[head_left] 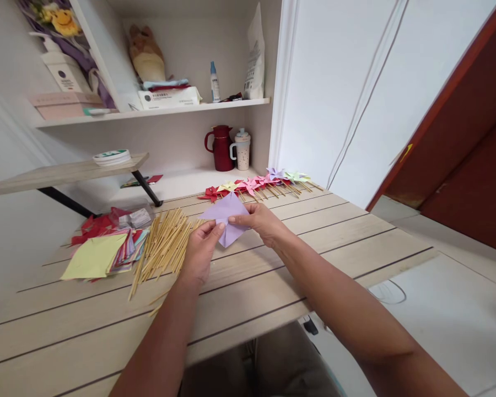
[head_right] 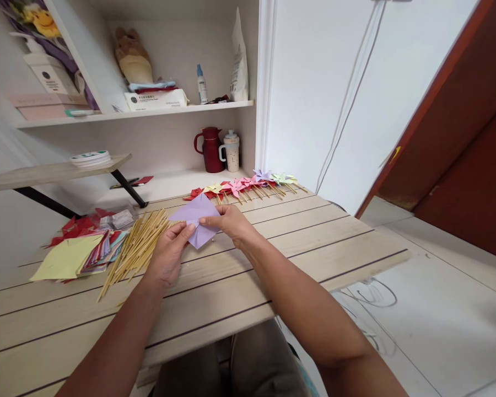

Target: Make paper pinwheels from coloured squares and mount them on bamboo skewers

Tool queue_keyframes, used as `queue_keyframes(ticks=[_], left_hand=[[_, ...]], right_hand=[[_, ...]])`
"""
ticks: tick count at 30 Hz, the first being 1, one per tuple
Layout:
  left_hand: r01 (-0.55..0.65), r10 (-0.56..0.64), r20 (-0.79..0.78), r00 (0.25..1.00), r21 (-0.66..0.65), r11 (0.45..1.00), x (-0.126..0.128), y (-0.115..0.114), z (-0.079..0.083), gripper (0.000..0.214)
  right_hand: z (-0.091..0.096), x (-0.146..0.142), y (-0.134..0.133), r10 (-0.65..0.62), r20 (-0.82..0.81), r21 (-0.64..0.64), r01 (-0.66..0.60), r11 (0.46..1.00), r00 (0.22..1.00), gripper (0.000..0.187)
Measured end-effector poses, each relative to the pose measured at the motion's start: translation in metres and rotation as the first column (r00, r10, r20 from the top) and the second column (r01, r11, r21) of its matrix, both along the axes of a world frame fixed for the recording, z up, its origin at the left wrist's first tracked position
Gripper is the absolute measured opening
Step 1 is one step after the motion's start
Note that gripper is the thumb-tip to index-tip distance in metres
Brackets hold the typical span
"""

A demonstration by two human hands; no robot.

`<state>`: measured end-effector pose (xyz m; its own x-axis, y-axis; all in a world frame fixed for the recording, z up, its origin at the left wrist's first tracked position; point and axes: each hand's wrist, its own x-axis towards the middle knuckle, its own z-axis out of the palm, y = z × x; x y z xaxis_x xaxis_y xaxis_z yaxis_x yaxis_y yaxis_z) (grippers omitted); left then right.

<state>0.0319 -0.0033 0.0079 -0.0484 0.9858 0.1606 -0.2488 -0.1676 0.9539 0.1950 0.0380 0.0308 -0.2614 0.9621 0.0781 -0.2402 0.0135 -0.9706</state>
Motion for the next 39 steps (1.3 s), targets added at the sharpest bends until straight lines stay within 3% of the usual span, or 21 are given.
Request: queue_keyframes(ticks=[8,19,25,31,39], left_hand=[[-0.032,0.031,-0.053,0.998,-0.026,0.999,-0.0021,0.0020,-0.0032,0.035],[-0.060,0.058,-0.063,0.996,-0.036,0.998,-0.0034,0.0030,-0.0046,0.031],[-0.060,0.056,-0.068,0.996,-0.050,0.997,-0.0032,0.0031,-0.0044,0.033],[-0.060,0.058,-0.089,0.994,-0.020,0.998,-0.0010,0.0004,-0.0035,0.029],[-0.029,0.031,0.035,0.999,-0.041,0.999,0.0006,-0.0008,-0.0015,0.036]], right_hand=[[0.0023,-0.0006,-0.0031,0.022,0.009,-0.008,-0.022,1.000,1.000,0.031],[0.0013,-0.0011,-0.0025,0.016,0.040,0.015,-0.017,1.000,0.999,0.049],[0.0022,-0.0006,-0.0050,0.049,0.062,0.036,-0.051,0.998,0.997,0.037],[0.0011,-0.0011,-0.0033,-0.023,0.079,0.022,0.021,1.000,0.997,0.029],[-0.0022,-0.0003,-0.0018,-0.013,0.088,0.065,0.007,0.998,0.996,0.032]])
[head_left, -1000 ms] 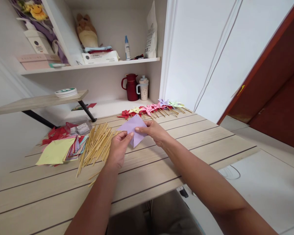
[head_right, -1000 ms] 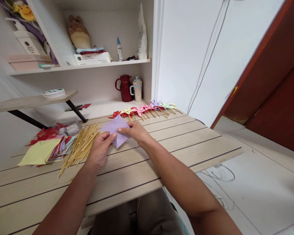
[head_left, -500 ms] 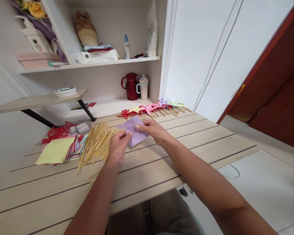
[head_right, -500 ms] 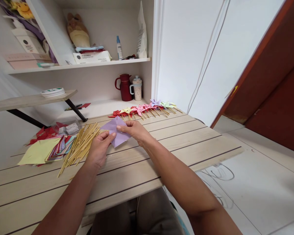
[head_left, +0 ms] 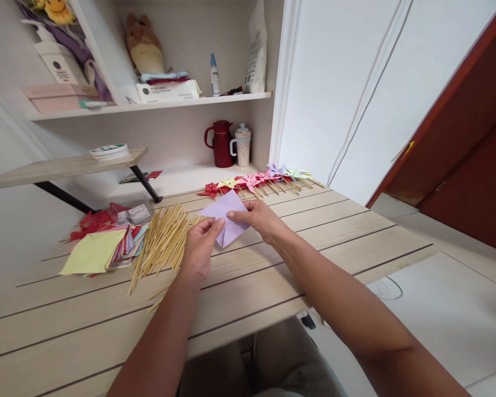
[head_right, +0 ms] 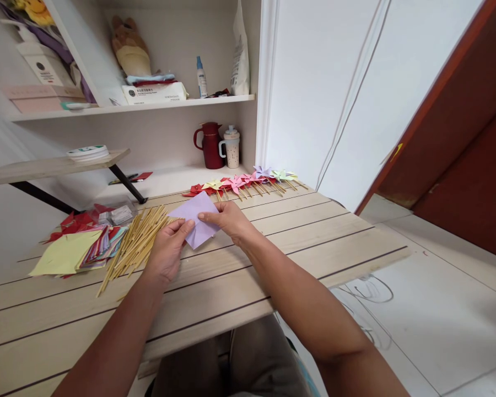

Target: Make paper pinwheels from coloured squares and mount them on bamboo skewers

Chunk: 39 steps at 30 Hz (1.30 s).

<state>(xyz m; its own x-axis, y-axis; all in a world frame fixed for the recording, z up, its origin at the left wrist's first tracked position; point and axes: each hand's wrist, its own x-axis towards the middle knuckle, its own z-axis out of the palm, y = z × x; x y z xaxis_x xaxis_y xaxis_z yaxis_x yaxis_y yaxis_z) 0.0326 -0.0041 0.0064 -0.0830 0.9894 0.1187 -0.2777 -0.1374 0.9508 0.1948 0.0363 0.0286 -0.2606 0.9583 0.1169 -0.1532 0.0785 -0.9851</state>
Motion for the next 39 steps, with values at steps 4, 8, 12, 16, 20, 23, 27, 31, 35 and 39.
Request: queue_keyframes(ticks=[4,8,12,16,20,23,27,31,35,39], left_hand=[[-0.004,0.004,-0.018,1.000,-0.007,1.000,0.000,-0.001,0.000,0.035],[-0.059,0.058,-0.024,0.998,-0.015,0.998,0.000,-0.001,0.000,0.031],[-0.142,0.145,0.081,0.986,-0.037,0.989,-0.003,0.002,0.004,0.031],[-0.248,0.269,0.244,0.932,-0.114,0.962,-0.012,0.006,0.009,0.028],[-0.286,0.324,0.341,0.882,-0.158,0.945,-0.018,0.008,0.010,0.023],[-0.269,0.307,0.401,0.863,-0.148,0.952,-0.017,0.007,0.010,0.019],[-0.215,0.245,0.439,0.864,-0.118,0.969,-0.015,0.006,0.009,0.020],[-0.171,0.179,0.453,0.873,-0.060,0.983,-0.015,0.006,0.008,0.023],[-0.103,0.087,0.421,0.903,0.015,0.995,-0.013,0.006,0.008,0.031],[-0.080,0.061,0.395,0.917,0.031,0.996,-0.010,0.004,0.008,0.032]], right_hand=[[0.000,-0.001,-0.001,0.017,-0.006,0.001,-0.017,1.000,1.000,0.034],[0.001,-0.003,-0.002,0.025,-0.006,0.002,-0.025,1.000,1.000,0.034],[0.002,-0.004,-0.004,-0.015,-0.033,0.097,0.019,0.995,0.999,0.035],[0.000,-0.004,-0.007,0.034,-0.020,0.244,-0.028,0.969,0.999,0.058],[-0.007,-0.008,-0.009,-0.012,0.189,0.473,-0.081,0.877,0.982,0.068],[-0.010,-0.013,-0.012,-0.225,0.284,0.695,-0.039,0.718,0.932,0.051],[-0.012,-0.020,-0.018,-0.427,0.301,0.824,-0.007,0.567,0.853,0.036],[-0.015,-0.025,-0.023,-0.497,0.332,0.869,-0.055,0.492,0.802,0.030],[-0.018,-0.028,-0.024,-0.504,0.366,0.862,-0.080,0.501,0.782,0.019],[-0.017,-0.028,-0.023,-0.494,0.303,0.863,-0.015,0.505,0.815,0.009]])
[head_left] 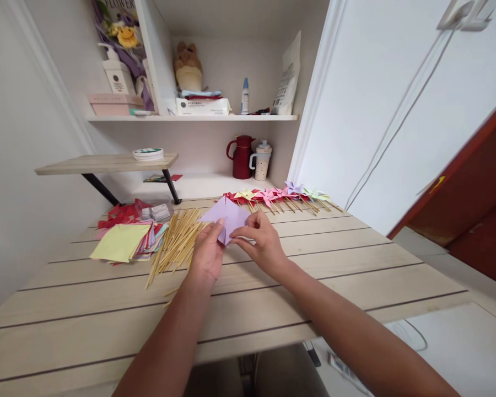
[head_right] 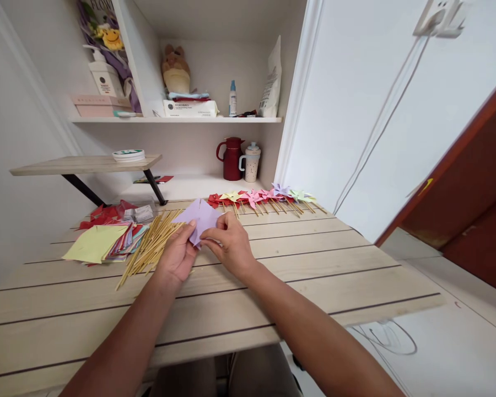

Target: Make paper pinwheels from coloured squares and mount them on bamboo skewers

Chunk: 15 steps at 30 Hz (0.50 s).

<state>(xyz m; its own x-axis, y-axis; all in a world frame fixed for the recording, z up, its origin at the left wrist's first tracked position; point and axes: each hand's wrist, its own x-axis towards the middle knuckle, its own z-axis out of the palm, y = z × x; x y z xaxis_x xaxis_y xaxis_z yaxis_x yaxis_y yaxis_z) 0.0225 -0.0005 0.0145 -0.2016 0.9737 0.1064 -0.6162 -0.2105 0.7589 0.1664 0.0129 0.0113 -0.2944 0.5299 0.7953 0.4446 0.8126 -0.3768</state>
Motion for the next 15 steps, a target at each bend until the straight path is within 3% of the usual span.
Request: queue_keyframes(ticks=[8,15], left_hand=[[-0.033,0.032,-0.056,0.998,-0.010,0.999,0.0036,-0.0046,0.0036,0.033],[-0.098,0.100,-0.274,0.957,0.022,0.995,0.0061,-0.0064,0.0030,0.029]], right_hand=[[0.0051,0.0014,0.0038,-0.015,-0.215,-0.133,-0.014,0.991,0.977,0.009],[0.0080,0.0035,0.0077,-0.067,-0.298,-0.238,-0.006,0.971,0.952,0.015]])
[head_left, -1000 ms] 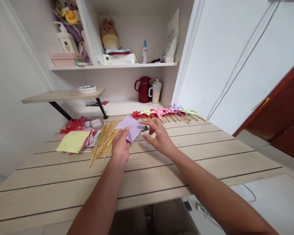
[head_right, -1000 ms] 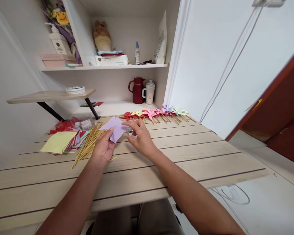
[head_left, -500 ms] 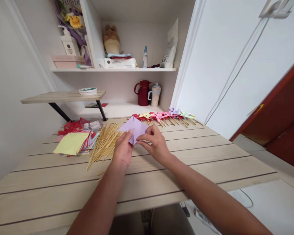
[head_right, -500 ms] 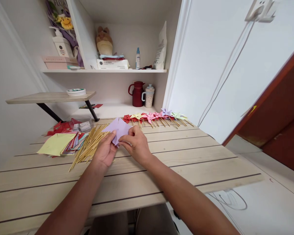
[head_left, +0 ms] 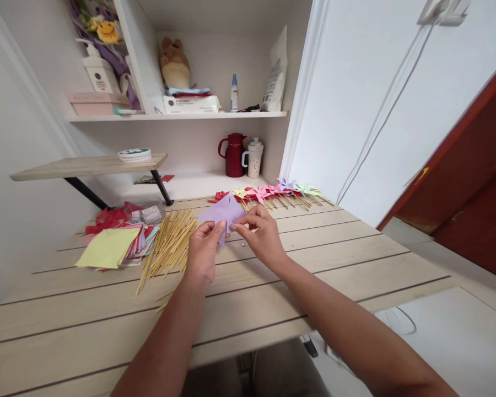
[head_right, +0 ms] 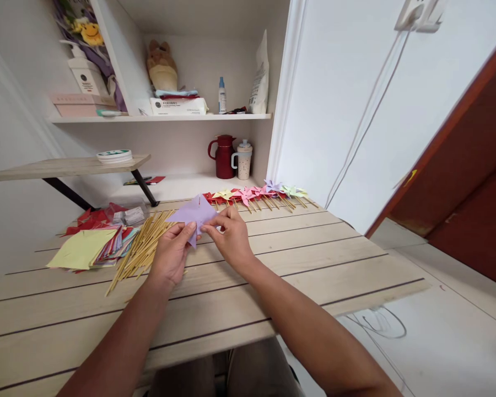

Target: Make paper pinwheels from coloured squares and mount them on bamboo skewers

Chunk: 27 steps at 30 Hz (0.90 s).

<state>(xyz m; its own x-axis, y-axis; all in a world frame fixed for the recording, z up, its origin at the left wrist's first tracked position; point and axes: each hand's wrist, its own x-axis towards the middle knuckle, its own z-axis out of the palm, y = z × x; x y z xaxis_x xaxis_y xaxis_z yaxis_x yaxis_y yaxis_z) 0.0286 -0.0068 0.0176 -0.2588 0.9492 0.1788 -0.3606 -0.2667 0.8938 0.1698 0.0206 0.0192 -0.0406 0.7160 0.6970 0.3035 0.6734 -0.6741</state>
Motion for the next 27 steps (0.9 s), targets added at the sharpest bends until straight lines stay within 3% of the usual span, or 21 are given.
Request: queue_keyframes(ticks=[5,24,27], left_hand=[[-0.020,0.019,-0.057,0.998,-0.017,1.000,-0.001,0.001,-0.001,0.025],[-0.097,0.096,-0.205,0.974,0.006,0.995,0.001,0.000,0.002,0.021],[-0.126,0.123,-0.247,0.961,0.005,0.992,-0.001,0.001,0.002,0.021]], right_hand=[[0.001,0.001,0.002,0.000,-0.033,-0.063,-0.002,0.998,0.999,0.012],[0.006,0.004,0.002,0.042,-0.032,-0.050,-0.043,0.998,0.999,0.014],[0.011,0.012,0.005,-0.001,-0.086,-0.032,-0.002,0.999,0.996,0.024]])
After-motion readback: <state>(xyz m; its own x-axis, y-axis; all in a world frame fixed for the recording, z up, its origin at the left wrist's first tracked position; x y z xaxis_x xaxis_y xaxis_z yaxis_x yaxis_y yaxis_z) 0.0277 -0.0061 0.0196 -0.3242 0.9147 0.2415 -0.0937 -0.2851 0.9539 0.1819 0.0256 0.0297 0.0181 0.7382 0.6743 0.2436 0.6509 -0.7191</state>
